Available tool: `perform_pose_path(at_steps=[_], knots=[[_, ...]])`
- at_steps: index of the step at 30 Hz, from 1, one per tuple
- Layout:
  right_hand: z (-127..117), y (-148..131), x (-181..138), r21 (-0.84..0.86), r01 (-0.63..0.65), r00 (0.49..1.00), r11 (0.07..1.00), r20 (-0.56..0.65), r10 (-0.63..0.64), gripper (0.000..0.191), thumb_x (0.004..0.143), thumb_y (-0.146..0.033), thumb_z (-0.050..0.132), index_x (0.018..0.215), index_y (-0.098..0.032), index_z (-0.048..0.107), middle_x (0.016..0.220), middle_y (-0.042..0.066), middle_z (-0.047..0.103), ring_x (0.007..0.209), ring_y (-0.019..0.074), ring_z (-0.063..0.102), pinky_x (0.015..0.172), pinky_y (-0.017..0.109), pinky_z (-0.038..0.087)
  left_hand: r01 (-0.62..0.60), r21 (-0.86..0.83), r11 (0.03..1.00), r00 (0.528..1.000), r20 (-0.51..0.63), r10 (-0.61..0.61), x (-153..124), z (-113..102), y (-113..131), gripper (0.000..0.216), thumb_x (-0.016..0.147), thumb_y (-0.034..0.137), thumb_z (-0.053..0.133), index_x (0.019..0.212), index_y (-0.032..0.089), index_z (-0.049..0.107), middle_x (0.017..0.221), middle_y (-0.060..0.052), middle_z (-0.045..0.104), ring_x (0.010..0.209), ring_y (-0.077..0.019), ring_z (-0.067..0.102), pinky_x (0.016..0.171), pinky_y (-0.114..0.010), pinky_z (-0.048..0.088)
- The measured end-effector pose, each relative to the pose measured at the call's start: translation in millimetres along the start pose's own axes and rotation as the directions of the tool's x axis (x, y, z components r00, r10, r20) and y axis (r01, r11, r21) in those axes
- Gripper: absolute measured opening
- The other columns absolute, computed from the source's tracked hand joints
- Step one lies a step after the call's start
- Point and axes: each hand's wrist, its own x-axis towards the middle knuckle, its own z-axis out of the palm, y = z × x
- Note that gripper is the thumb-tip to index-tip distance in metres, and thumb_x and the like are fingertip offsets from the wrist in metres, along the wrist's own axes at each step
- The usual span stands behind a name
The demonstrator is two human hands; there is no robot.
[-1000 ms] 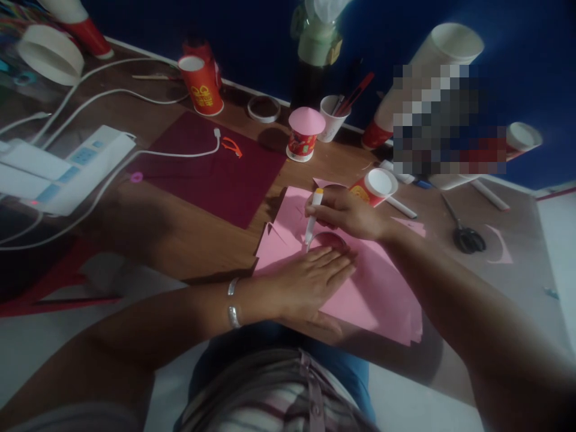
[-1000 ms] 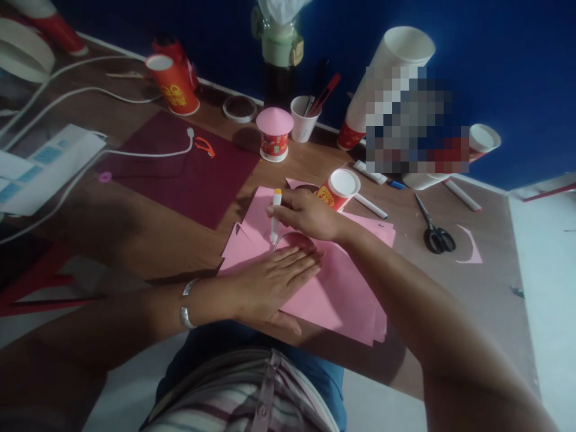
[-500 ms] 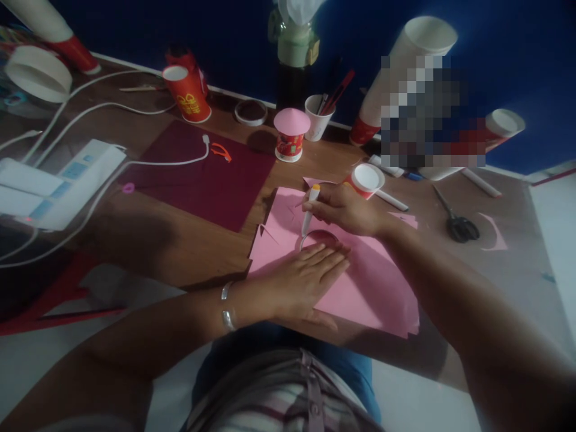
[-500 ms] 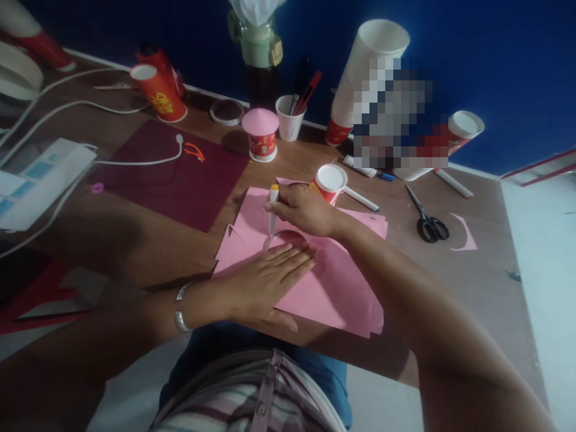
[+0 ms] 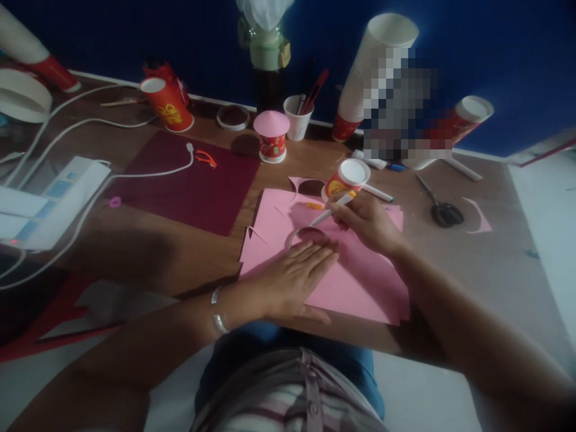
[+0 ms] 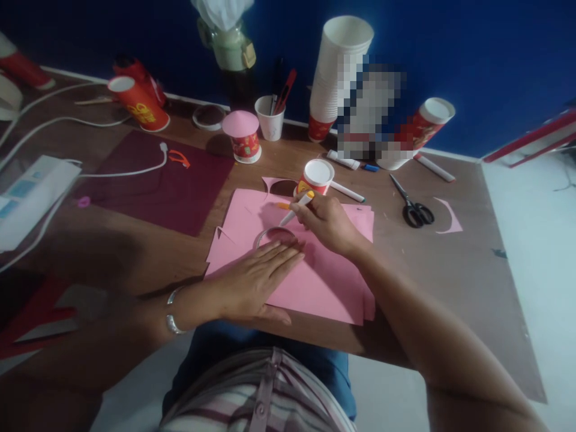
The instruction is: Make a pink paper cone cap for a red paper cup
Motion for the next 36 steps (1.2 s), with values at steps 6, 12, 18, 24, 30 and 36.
perform_pose_path(at_steps=[6, 12, 18, 24, 30, 36], knots=[[-0.8, 20.4, -23.9, 0.227, -0.058, 0.989, 0.972, -0.118, 0.087, 0.043, 0.091, -0.060, 0.073, 0.086, -0.018, 0.066, 0.068, -0.002, 0.060, 0.058, 0.0120, 0.056, 0.055, 0.027, 0.046, -0.002, 0.031, 1.000, 1.000, -0.006, 0.002, 2.1, -7.1, -0.4, 0.108, 0.093, 0.083, 0.041, 0.157, -0.004, 0.035, 0.165, -0.031, 0.037, 0.158, -0.0379, 0.034, 0.133, -0.050, 0.024], [-1.3, 25.5, -49.1, 0.214, -0.024, 0.981, 0.976, -0.183, 0.065, 0.038, 0.098, -0.054, 0.066, 0.087, -0.018, 0.065, 0.074, 0.000, 0.062, 0.063, 0.0117, 0.057, 0.061, 0.027, 0.047, -0.029, -0.013, 0.999, 0.998, -0.053, 0.028, 5.4, -11.3, -4.6, 0.104, 0.091, 0.079, 0.053, 0.155, -0.002, 0.037, 0.159, -0.035, 0.042, 0.154, -0.0425, 0.039, 0.125, -0.059, 0.039], [5.4, 13.9, -81.8, 0.014, -0.028, 0.976, 1.000, -0.217, 0.031, 0.021, 0.103, -0.036, 0.057, 0.097, -0.018, 0.066, 0.077, 0.002, 0.068, 0.069, 0.0151, 0.063, 0.069, 0.030, 0.049, -0.038, -0.005, 0.999, 0.998, -0.059, 0.038, 7.1, -10.7, -5.7, 0.097, 0.091, 0.074, 0.059, 0.149, -0.001, 0.041, 0.155, -0.036, 0.045, 0.152, -0.0447, 0.041, 0.122, -0.062, 0.044], [17.9, 16.4, -113.0, -0.247, 0.103, 0.962, 0.963, -0.223, -0.160, 0.014, 0.102, -0.026, 0.056, 0.111, -0.021, 0.066, 0.103, 0.010, 0.077, 0.089, 0.0223, 0.073, 0.080, 0.034, 0.056, -0.030, -0.005, 1.000, 0.999, -0.045, 0.029, 8.1, -13.6, -4.1, 0.090, 0.095, 0.069, 0.058, 0.150, 0.000, 0.038, 0.158, -0.035, 0.041, 0.156, -0.0444, 0.036, 0.122, -0.063, 0.043], [34.2, 16.2, -133.6, -0.464, 0.192, 0.933, 0.865, -0.188, -0.308, 0.015, 0.105, -0.025, 0.052, 0.114, -0.019, 0.063, 0.097, 0.011, 0.076, 0.081, 0.0236, 0.072, 0.072, 0.035, 0.056, -0.027, -0.025, 0.999, 0.998, -0.060, 0.026, 9.1, -14.2, -2.2, 0.093, 0.092, 0.072, 0.059, 0.149, 0.002, 0.035, 0.156, -0.034, 0.042, 0.155, -0.0435, 0.037, 0.121, -0.062, 0.044], [49.4, 8.6, -147.3, -0.567, 0.263, 0.907, 0.780, -0.129, -0.400, 0.016, 0.103, -0.015, 0.051, 0.116, -0.014, 0.059, 0.094, 0.013, 0.075, 0.080, 0.0241, 0.071, 0.068, 0.035, 0.058, -0.051, -0.004, 0.999, 0.994, -0.099, 0.050, 9.0, -10.2, -3.8, 0.090, 0.091, 0.071, 0.063, 0.145, 0.004, 0.039, 0.152, -0.034, 0.045, 0.153, -0.0438, 0.039, 0.121, -0.060, 0.045]])
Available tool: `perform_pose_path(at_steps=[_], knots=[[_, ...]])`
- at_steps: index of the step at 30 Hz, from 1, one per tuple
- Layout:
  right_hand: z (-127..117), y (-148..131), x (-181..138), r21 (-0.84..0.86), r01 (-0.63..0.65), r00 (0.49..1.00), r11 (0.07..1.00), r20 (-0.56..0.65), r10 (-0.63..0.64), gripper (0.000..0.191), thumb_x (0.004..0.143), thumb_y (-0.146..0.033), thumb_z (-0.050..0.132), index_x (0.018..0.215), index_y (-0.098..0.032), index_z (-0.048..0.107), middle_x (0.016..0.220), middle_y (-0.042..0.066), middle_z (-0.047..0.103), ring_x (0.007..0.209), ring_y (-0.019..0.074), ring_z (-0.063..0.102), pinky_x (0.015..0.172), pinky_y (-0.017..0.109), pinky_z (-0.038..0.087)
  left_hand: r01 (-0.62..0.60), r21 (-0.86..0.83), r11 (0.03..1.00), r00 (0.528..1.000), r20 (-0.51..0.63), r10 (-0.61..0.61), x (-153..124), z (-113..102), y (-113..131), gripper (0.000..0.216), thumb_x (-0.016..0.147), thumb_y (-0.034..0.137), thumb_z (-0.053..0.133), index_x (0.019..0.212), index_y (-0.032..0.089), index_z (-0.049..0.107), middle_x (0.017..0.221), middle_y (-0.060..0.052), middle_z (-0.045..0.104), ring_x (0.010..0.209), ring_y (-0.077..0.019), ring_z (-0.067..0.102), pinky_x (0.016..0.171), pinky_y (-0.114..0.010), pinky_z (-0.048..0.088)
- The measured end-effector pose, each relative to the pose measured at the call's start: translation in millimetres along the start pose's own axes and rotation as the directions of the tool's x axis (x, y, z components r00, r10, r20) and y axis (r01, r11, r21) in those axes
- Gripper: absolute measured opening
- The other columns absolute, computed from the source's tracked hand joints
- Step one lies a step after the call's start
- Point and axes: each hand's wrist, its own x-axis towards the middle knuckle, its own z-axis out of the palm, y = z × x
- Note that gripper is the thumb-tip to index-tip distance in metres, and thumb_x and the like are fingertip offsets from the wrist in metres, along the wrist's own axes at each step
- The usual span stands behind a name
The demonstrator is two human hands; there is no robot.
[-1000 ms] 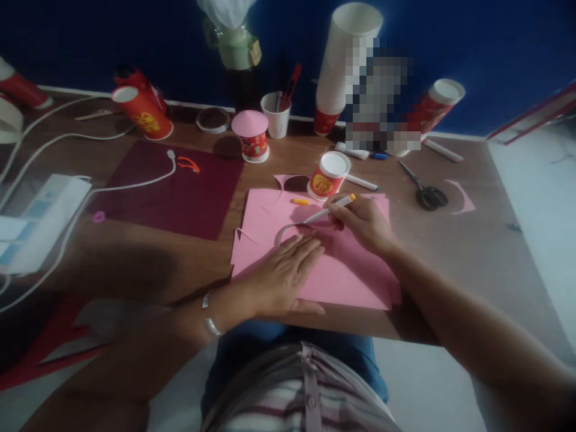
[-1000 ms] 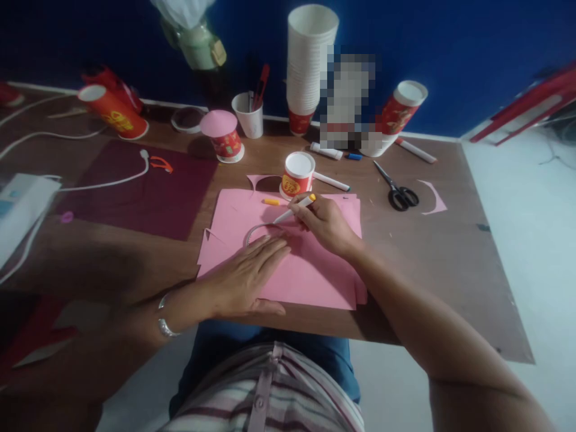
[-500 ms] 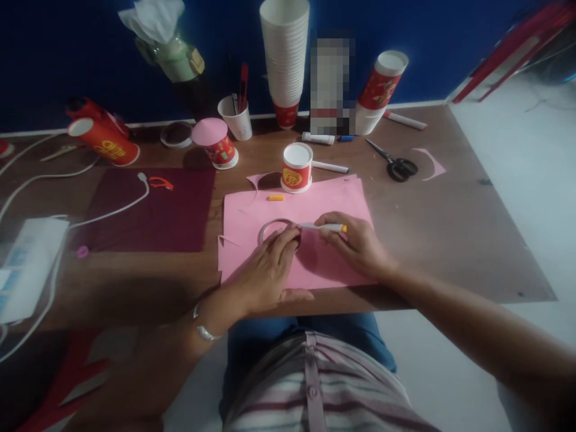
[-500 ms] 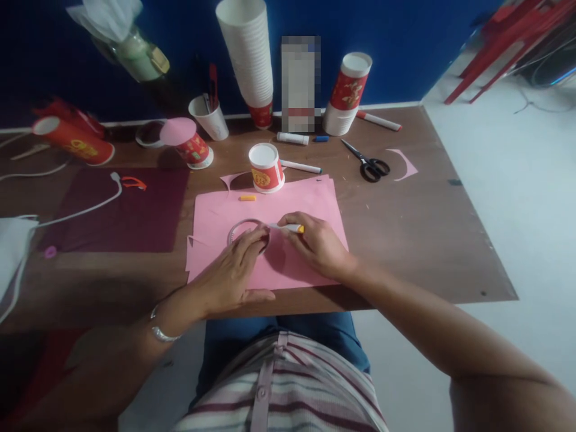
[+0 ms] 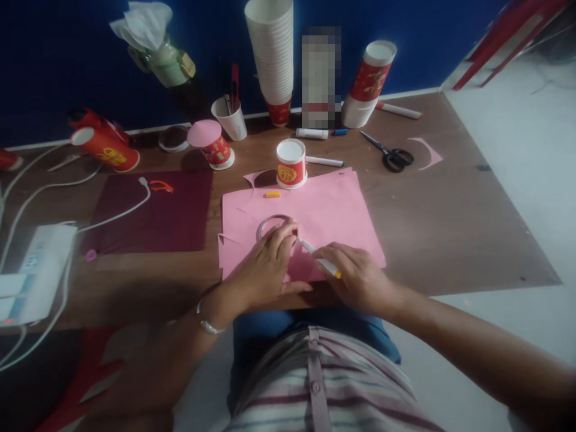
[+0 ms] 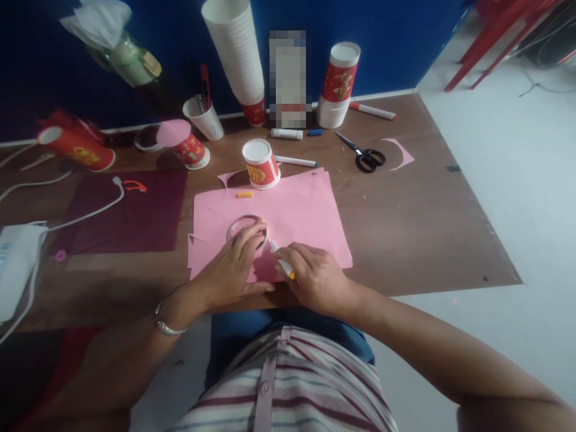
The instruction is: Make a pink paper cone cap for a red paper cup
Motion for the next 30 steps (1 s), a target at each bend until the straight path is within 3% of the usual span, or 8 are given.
perform_pose_path(at_steps=[8, 13, 18, 22, 25, 30], knots=[[13.6, -20.5, -8.0, 0.000, 0.065, 0.998, 0.998, -0.016, -0.065, 0.022, 0.101, -0.011, 0.048, 0.121, -0.012, 0.056, 0.090, 0.011, 0.073, 0.076, 0.0227, 0.068, 0.065, 0.035, 0.058, 0.028, 0.007, 1.000, 0.998, 0.061, -0.029, -3.6, 3.7, -1.6, 0.093, 0.079, 0.042, 0.082, 0.150, 0.005, 0.034, 0.160, -0.032, 0.037, 0.156, -0.0434, 0.033, 0.125, -0.058, 0.040], [12.8, -23.2, -6.5, 0.106, 0.008, 0.999, 0.994, -0.044, -0.003, 0.016, 0.105, -0.018, 0.051, 0.118, -0.014, 0.058, 0.094, 0.012, 0.074, 0.081, 0.0221, 0.071, 0.068, 0.034, 0.061, 0.010, -0.028, 1.000, 1.000, 0.023, -0.009, -1.9, 4.2, -2.8, 0.087, 0.089, 0.056, 0.072, 0.148, 0.006, 0.035, 0.158, -0.033, 0.040, 0.155, -0.0439, 0.036, 0.123, -0.061, 0.042], [-16.6, -19.8, -16.8, 0.193, 0.047, 0.982, 0.980, -0.187, -0.011, 0.022, 0.101, -0.011, 0.055, 0.121, -0.017, 0.060, 0.090, 0.007, 0.075, 0.076, 0.0197, 0.071, 0.066, 0.031, 0.061, 0.012, -0.069, 0.998, 1.000, -0.001, -0.013, -2.3, 0.8, -2.3, 0.088, 0.091, 0.062, 0.068, 0.149, 0.007, 0.032, 0.157, -0.033, 0.040, 0.153, -0.0449, 0.038, 0.122, -0.063, 0.042], [-36.8, -14.0, -20.6, 0.125, 0.010, 0.955, 0.992, -0.295, 0.028, 0.037, 0.094, -0.001, 0.059, 0.125, -0.021, 0.061, 0.090, 0.006, 0.076, 0.082, 0.0210, 0.074, 0.070, 0.032, 0.062, 0.050, -0.102, 0.994, 0.998, 0.053, -0.045, -2.1, -6.1, -1.6, 0.058, 0.102, 0.038, 0.056, 0.148, 0.011, 0.034, 0.160, -0.029, 0.039, 0.156, -0.0400, 0.036, 0.122, -0.062, 0.043], [-37.5, -8.5, -16.0, 0.131, 0.017, 0.960, 0.991, -0.281, 0.020, 0.034, 0.094, -0.001, 0.059, 0.123, -0.020, 0.063, 0.092, 0.007, 0.077, 0.081, 0.0202, 0.075, 0.071, 0.032, 0.062, 0.065, -0.119, 0.991, 0.997, 0.053, -0.059, -0.9, -9.0, -1.8, 0.043, 0.104, 0.024, 0.047, 0.145, 0.013, 0.038, 0.158, -0.026, 0.041, 0.156, -0.0364, 0.037, 0.123, -0.060, 0.044], [-27.9, -2.7, -12.0, 0.132, 0.065, 0.975, 0.989, -0.221, -0.035, 0.022, 0.098, -0.007, 0.061, 0.118, -0.014, 0.065, 0.088, 0.008, 0.076, 0.071, 0.0177, 0.071, 0.062, 0.030, 0.058, 0.033, -0.099, 0.995, 0.999, 0.022, -0.031, -0.2, -6.6, -4.8, 0.043, 0.102, 0.007, 0.033, 0.145, 0.012, 0.036, 0.153, -0.025, 0.047, 0.154, -0.0328, 0.040, 0.124, -0.060, 0.044]])
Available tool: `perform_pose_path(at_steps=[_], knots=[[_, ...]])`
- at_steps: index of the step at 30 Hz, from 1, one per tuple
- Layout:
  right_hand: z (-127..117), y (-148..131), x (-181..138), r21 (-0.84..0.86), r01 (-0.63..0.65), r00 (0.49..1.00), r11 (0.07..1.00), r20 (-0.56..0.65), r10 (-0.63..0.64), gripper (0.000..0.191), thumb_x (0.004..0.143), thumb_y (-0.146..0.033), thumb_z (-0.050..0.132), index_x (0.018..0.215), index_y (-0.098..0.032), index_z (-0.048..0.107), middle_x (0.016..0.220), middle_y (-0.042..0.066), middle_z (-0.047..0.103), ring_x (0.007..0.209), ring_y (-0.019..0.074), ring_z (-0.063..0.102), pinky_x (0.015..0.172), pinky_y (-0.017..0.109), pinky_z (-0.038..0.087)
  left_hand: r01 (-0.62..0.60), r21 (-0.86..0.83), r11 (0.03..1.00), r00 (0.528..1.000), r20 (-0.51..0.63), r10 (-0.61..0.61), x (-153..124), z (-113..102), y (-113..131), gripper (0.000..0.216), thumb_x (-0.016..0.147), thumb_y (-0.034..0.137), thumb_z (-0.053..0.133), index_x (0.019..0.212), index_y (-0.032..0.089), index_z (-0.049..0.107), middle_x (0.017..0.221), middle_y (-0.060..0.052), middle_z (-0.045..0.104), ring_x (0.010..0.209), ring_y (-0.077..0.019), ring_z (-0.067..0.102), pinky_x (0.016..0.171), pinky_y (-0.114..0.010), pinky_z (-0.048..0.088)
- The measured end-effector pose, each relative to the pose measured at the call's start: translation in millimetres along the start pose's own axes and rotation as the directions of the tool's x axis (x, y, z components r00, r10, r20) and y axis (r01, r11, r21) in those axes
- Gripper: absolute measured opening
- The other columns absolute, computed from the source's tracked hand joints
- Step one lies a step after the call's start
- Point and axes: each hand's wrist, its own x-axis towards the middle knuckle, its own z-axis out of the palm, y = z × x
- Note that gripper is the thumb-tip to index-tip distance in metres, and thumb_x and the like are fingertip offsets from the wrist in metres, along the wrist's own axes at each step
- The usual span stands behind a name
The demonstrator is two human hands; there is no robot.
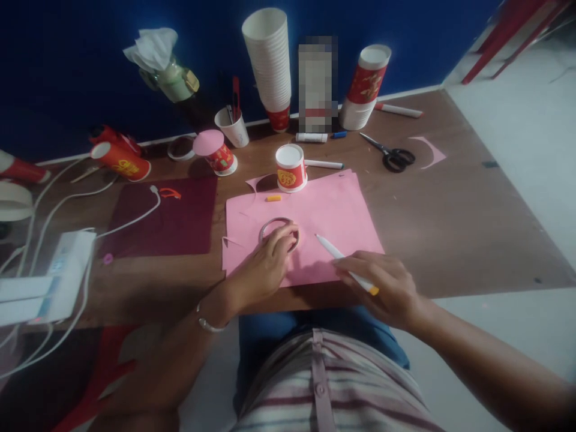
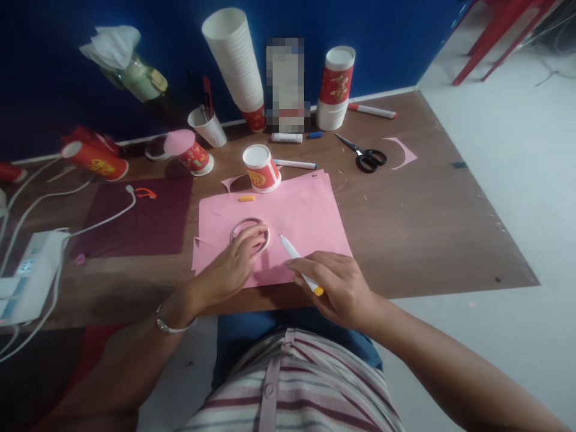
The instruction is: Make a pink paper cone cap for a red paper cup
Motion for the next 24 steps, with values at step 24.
perform_pose_path(at_steps=[24], knots=[[-5.4, 5.4, -19.5, 0.015, -0.053, 0.998, 0.998, 0.040, 0.052, 0.025, 0.099, -0.009, 0.060, 0.121, -0.017, 0.067, 0.093, 0.007, 0.080, 0.072, 0.0181, 0.076, 0.063, 0.030, 0.060, 0.070, -0.313, 0.947, 0.990, -0.092, -0.104, -0.3, -35.2, 4.9, 0.048, 0.102, 0.008, 0.042, 0.146, 0.027, 0.043, 0.156, -0.014, 0.050, 0.155, -0.0262, 0.042, 0.128, -0.056, 0.041]])
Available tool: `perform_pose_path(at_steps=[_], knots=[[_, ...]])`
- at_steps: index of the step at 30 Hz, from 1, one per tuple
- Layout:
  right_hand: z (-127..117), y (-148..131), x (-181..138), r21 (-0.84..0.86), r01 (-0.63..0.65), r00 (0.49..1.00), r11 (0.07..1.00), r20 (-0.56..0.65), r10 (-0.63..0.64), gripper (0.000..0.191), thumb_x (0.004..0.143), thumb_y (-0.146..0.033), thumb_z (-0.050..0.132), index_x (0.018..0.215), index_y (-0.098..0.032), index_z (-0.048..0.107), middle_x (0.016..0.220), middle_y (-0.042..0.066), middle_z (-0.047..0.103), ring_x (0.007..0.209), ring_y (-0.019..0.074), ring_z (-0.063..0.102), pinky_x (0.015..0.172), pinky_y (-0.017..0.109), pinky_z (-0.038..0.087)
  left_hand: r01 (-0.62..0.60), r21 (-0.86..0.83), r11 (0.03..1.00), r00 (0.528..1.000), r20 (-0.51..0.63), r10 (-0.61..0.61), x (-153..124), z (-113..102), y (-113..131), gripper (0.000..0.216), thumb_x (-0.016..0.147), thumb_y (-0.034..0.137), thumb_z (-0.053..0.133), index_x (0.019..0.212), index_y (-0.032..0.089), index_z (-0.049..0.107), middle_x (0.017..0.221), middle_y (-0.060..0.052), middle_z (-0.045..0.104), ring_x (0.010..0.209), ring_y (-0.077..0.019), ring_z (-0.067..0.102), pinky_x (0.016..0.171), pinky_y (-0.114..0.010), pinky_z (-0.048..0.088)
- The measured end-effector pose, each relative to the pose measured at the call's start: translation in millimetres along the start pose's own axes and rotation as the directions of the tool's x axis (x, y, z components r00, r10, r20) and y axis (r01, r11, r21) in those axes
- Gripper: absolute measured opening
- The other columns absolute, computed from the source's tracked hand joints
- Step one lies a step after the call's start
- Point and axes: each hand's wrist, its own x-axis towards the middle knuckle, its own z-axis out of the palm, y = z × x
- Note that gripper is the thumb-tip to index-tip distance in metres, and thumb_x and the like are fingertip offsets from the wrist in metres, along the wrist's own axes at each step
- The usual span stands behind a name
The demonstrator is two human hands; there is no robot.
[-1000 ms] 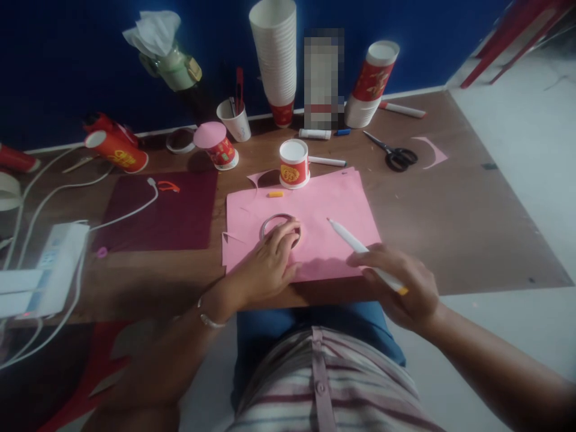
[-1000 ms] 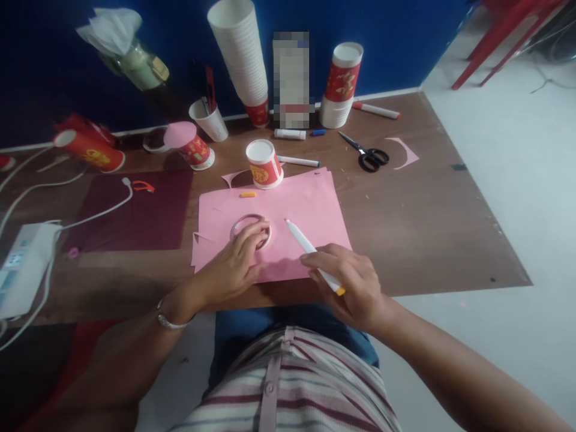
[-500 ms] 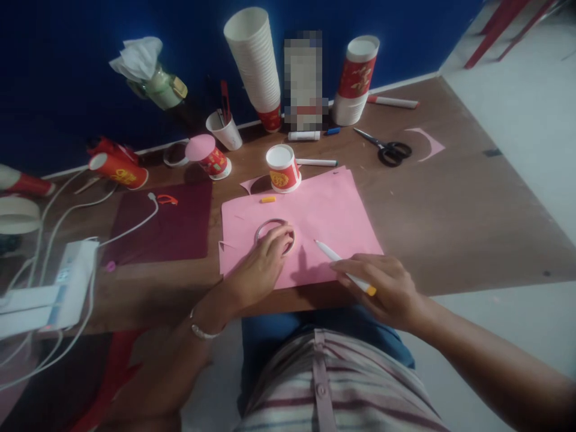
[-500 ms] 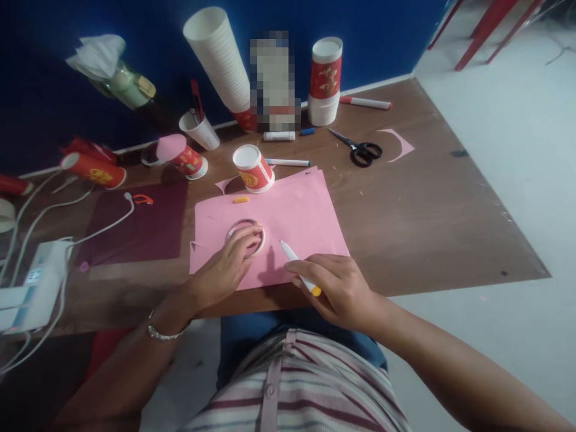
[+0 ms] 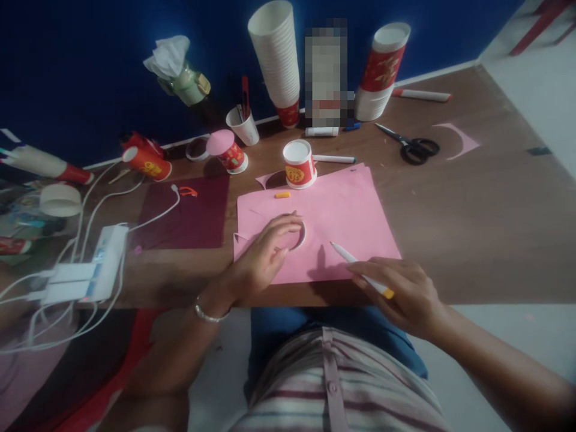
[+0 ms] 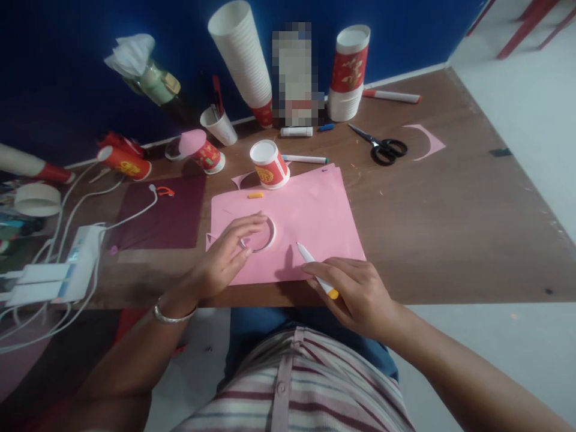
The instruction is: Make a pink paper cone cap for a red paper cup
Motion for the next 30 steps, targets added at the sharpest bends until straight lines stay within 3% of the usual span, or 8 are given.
perform_pose_path(at_steps=[3, 8, 13, 23, 30], knots=[[1.4, -1.7, 0.7, -0.012, 0.012, 1.000, 1.000, 0.006, -0.012, 0.025, 0.099, -0.010, 0.059, 0.122, -0.019, 0.066, 0.091, 0.006, 0.080, 0.069, 0.0182, 0.075, 0.061, 0.030, 0.060, 0.050, 0.030, 0.998, 0.997, -0.067, -0.048, 0.4, -18.3, -6.9, 0.049, 0.100, 0.019, 0.058, 0.147, 0.029, 0.048, 0.161, -0.012, 0.047, 0.155, -0.0282, 0.042, 0.128, -0.054, 0.041], [3.7, -3.2, 1.3, -0.026, 0.029, 0.999, 0.999, 0.025, -0.029, 0.023, 0.098, -0.010, 0.061, 0.119, -0.018, 0.067, 0.087, 0.005, 0.080, 0.068, 0.0193, 0.075, 0.060, 0.031, 0.060, 0.084, 0.196, 0.977, 0.986, 0.123, -0.110, 4.6, -41.8, -31.3, 0.083, 0.089, 0.035, 0.078, 0.161, 0.026, 0.036, 0.170, -0.015, 0.036, 0.160, -0.0331, 0.031, 0.131, -0.058, 0.033], [7.3, -3.1, 1.9, 0.004, -0.001, 1.000, 1.000, 0.024, 0.001, 0.025, 0.098, -0.009, 0.062, 0.120, -0.018, 0.067, 0.086, 0.004, 0.079, 0.070, 0.0174, 0.076, 0.062, 0.028, 0.061, 0.098, 0.207, 0.974, 0.972, 0.192, -0.138, 7.5, -34.5, -44.6, 0.088, 0.085, 0.032, 0.083, 0.160, 0.022, 0.038, 0.170, -0.014, 0.038, 0.160, -0.0306, 0.032, 0.132, -0.054, 0.031], [4.7, 1.2, 6.4, 0.128, -0.233, 0.972, 0.964, 0.019, 0.233, 0.018, 0.100, -0.015, 0.059, 0.111, -0.022, 0.072, 0.074, -0.001, 0.076, 0.063, 0.0147, 0.075, 0.064, 0.024, 0.061, 0.091, 0.135, 0.987, 0.983, 0.146, -0.111, 12.5, -27.9, -47.8, 0.078, 0.082, 0.033, 0.085, 0.151, 0.024, 0.050, 0.159, -0.013, 0.051, 0.154, -0.0318, 0.042, 0.128, -0.057, 0.037], [5.0, 2.3, 4.4, 0.202, -0.253, 0.966, 0.946, -0.006, 0.260, 0.022, 0.097, -0.013, 0.063, 0.113, -0.024, 0.073, 0.075, -0.003, 0.075, 0.063, 0.0128, 0.073, 0.064, 0.022, 0.058, 0.090, 0.131, 0.987, 0.981, 0.158, -0.110, 13.1, -27.1, -48.0, 0.077, 0.082, 0.035, 0.085, 0.150, 0.025, 0.050, 0.158, -0.013, 0.053, 0.154, -0.0324, 0.042, 0.127, -0.058, 0.037]])
